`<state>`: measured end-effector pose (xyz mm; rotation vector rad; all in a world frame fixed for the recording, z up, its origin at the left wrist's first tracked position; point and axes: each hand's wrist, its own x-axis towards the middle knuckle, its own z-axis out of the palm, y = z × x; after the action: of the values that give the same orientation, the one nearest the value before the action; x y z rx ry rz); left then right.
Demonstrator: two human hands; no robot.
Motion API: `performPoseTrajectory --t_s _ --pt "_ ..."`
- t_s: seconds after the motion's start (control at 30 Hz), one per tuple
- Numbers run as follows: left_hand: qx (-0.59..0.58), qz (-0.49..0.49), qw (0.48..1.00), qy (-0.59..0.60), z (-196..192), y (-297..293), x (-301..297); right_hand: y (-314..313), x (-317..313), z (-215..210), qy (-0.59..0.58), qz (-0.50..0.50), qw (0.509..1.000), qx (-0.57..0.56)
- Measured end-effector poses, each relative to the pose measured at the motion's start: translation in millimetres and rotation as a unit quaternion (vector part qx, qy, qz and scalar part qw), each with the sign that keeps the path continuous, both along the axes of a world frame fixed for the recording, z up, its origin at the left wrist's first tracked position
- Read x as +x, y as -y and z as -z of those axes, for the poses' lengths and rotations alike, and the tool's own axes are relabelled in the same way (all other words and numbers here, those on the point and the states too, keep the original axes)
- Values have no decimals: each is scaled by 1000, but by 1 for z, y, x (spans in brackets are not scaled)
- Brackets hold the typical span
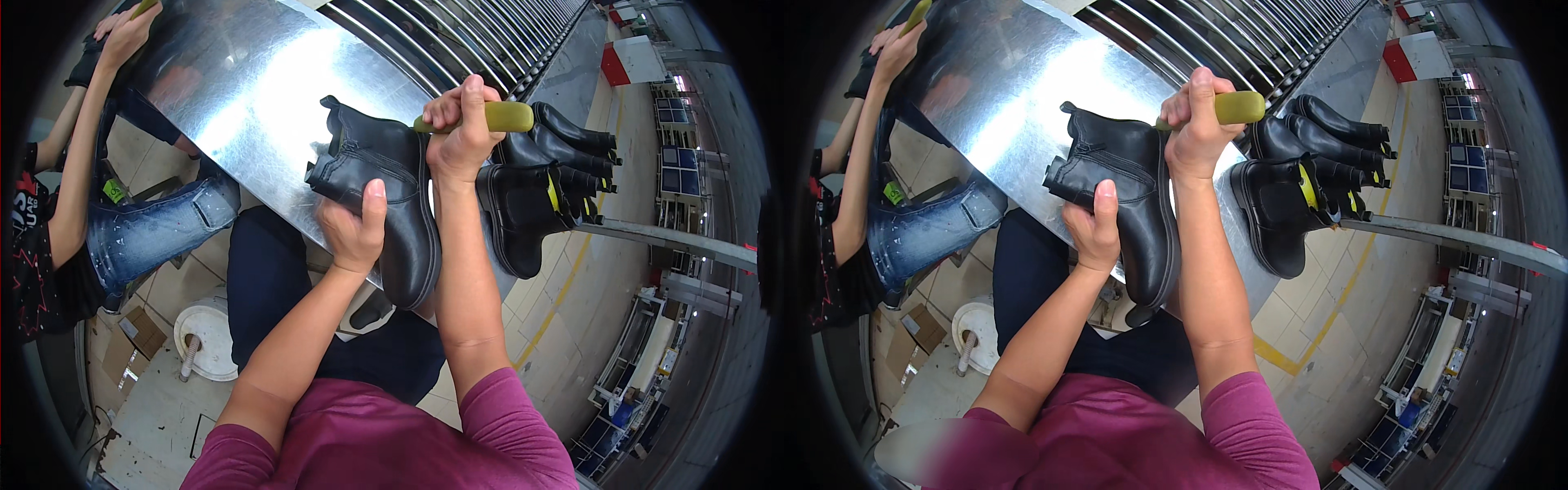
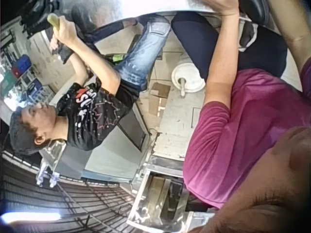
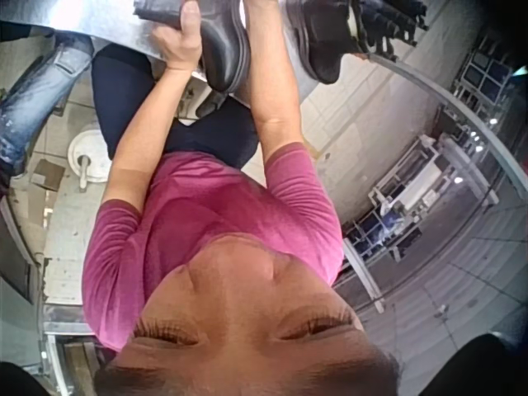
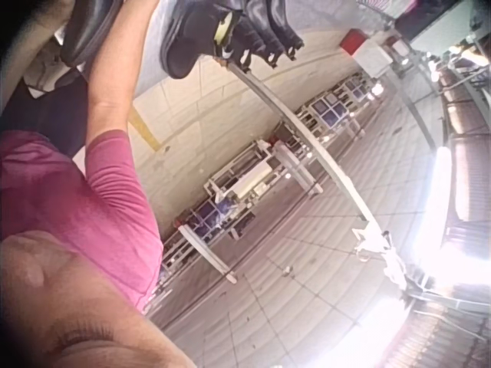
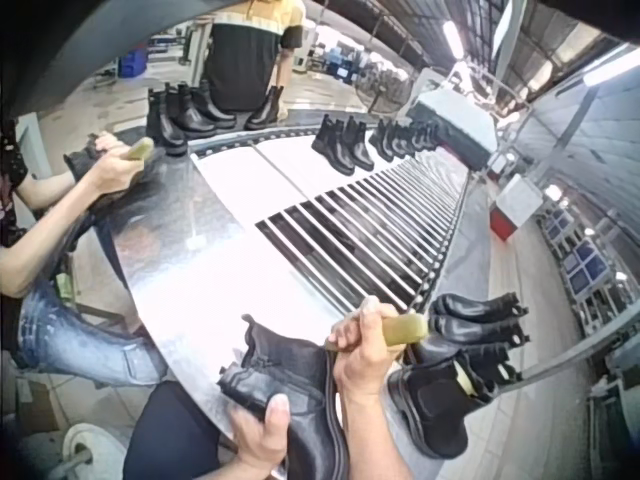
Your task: Polishing and finishing black boots using a hand tool at a manufacturing bench.
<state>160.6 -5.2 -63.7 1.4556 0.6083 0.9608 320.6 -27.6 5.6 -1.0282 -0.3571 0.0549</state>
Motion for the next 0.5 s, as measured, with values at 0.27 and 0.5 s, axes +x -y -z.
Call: performPoseTrajectory --t_s 0.27,0.5 --pt "11 3 1000 2 -8 -1 1 16 -9 5 80 -105 991 31" --pt "-11 4 999 32 -12 0 -2 30 -19 2 100 -146 983 56"
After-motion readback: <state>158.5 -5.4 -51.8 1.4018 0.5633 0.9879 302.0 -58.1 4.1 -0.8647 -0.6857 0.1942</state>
